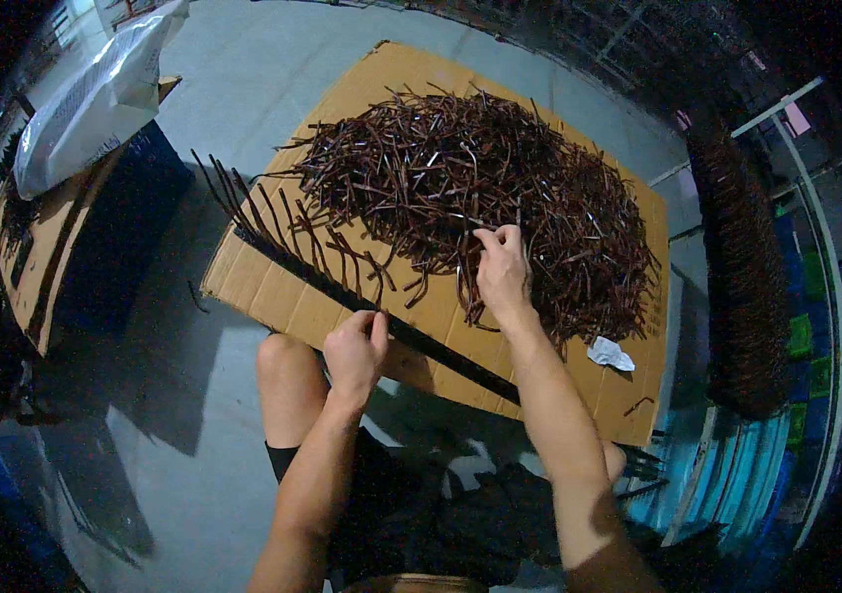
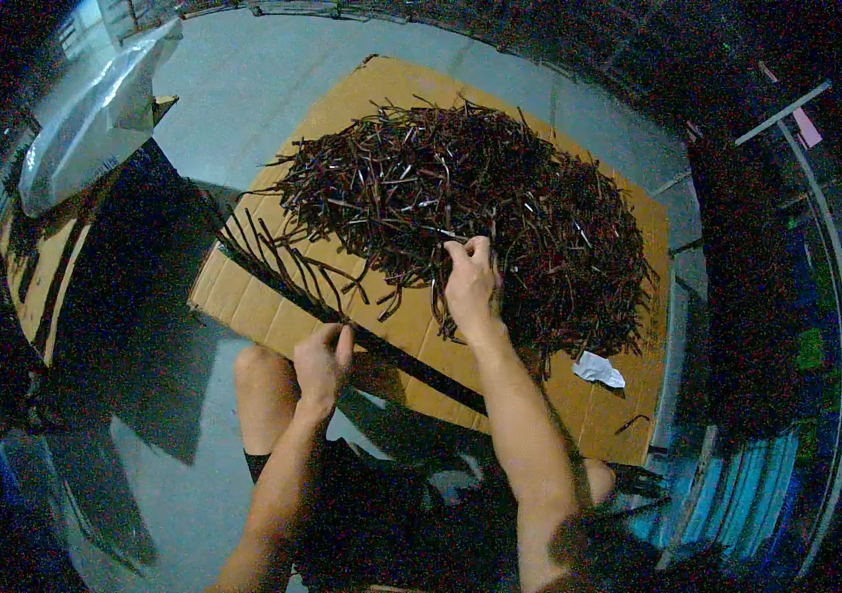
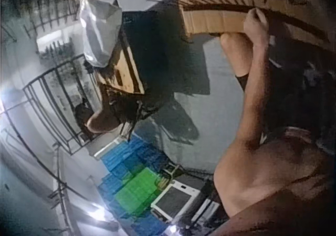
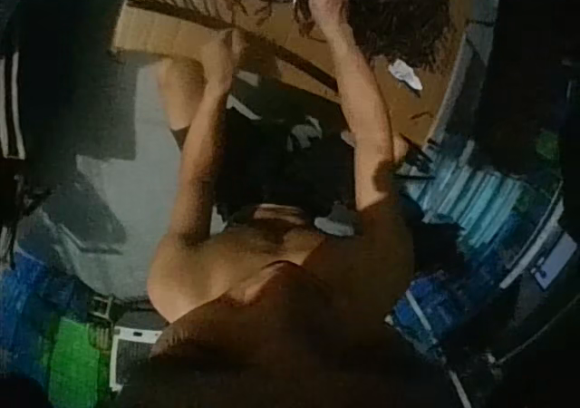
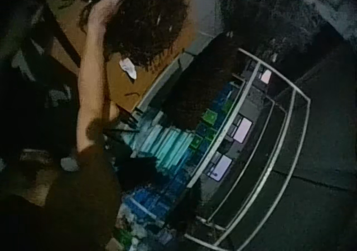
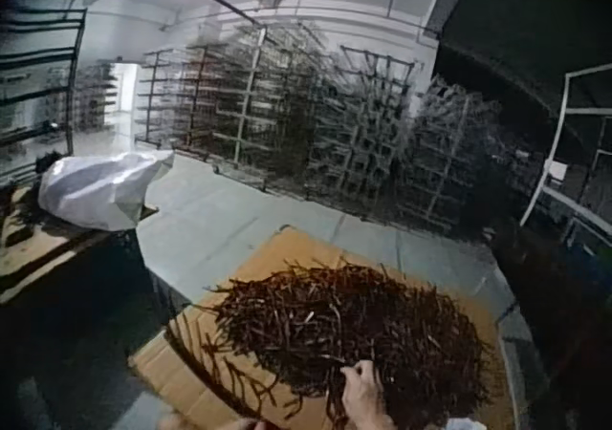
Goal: The person sits on the floor and repeatedly picks up thin dark sticks from a pile on a cardboard sheet, then inserts them one by one into a vertical rack structure. The person continues this repetitive insertion process throughout the clip.
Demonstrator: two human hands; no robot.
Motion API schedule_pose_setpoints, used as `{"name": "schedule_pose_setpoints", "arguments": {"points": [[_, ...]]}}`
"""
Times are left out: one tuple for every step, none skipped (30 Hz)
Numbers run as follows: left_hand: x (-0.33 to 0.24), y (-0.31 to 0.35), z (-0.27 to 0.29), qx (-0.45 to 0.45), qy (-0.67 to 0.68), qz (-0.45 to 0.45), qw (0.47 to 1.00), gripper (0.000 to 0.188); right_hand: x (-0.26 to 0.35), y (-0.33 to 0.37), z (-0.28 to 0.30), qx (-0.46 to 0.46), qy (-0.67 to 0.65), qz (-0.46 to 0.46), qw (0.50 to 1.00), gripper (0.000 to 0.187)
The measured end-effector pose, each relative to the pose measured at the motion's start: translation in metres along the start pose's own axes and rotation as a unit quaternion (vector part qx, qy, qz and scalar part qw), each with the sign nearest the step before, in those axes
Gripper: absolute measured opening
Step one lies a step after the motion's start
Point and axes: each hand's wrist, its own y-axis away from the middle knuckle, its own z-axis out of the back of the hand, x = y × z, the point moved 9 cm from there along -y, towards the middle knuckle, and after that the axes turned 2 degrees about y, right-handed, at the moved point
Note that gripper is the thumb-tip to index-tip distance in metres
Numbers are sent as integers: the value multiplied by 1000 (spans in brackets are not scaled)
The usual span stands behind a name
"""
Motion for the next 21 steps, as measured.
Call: {"name": "schedule_pose_setpoints", "arguments": {"points": [[-1, 0, -2, -1, 19, -9, 1000, 18, -3, -2, 1, -9, 23, 26, 999, 22], [-2, 2, -8, 29, 54, 1, 998, 18, -7, -2, 1, -7, 16, 45, 999, 21], [-7, 5, -14, 45, 34, -16, 998, 19, -10, 0, 3, -24, 8, 58, 998, 21], [-7, 7, -14, 48, 35, -13, 998, 18, 3, 2, 7, -34, -10, 73, 997, 20], [-7, 8, -10, 49, 34, -8, 998, 18, 22, 5, 13, -44, -31, 88, 995, 20], [-7, 8, -7, 38, 17, -21, 999, 18, 43, 8, 25, -58, -49, 91, 993, 18], [-6, 7, -6, 29, 0, -35, 999, 18, 56, 11, 33, -64, -72, 85, 992, 16], [-7, 7, -6, 21, -15, -51, 998, 17, 60, 16, 31, -41, -125, 39, 991, 15], [-6, 7, -5, 14, -19, -59, 998, 17, 61, 21, 25, -18, -178, -6, 984, 14], [-6, 7, -5, 7, -21, -70, 997, 16, 60, 24, 11, 23, -190, -21, 981, 13], [-14, 7, -8, 3, -16, -86, 996, 16, 49, 29, 0, 59, -195, -38, 978, 13], [-17, 7, -12, 13, -12, -84, 996, 15, 29, 39, -24, 95, -186, -47, 977, 14], [-15, 7, -12, 18, -15, -78, 997, 14, 28, 41, -30, 131, -169, -51, 976, 15], [-14, 6, -12, 23, -17, -72, 997, 14, 27, 45, -35, 166, -150, -55, 973, 17], [-16, 5, -12, 23, -9, -75, 997, 14, 26, 50, -39, 201, -131, -59, 969, 18], [-13, 5, -7, 17, -11, -70, 997, 14, 31, 54, -43, 223, -206, -127, 944, 17], [-13, 5, -7, 17, -6, -68, 997, 14, 37, 58, -43, 227, -277, -174, 917, 16], [-10, 5, -6, 14, -10, -67, 998, 14, 45, 64, -45, 228, -346, -220, 883, 16], [-10, 4, -9, 15, -10, -70, 997, 14, 49, 71, -47, 222, -409, -268, 843, 15], [-11, 5, -11, 16, -9, -73, 997, 14, 53, 76, -53, 205, -452, -254, 830, 14], [-11, 6, -13, 22, -8, -75, 997, 13, 59, 75, -51, 172, -463, -228, 839, 13]]}}
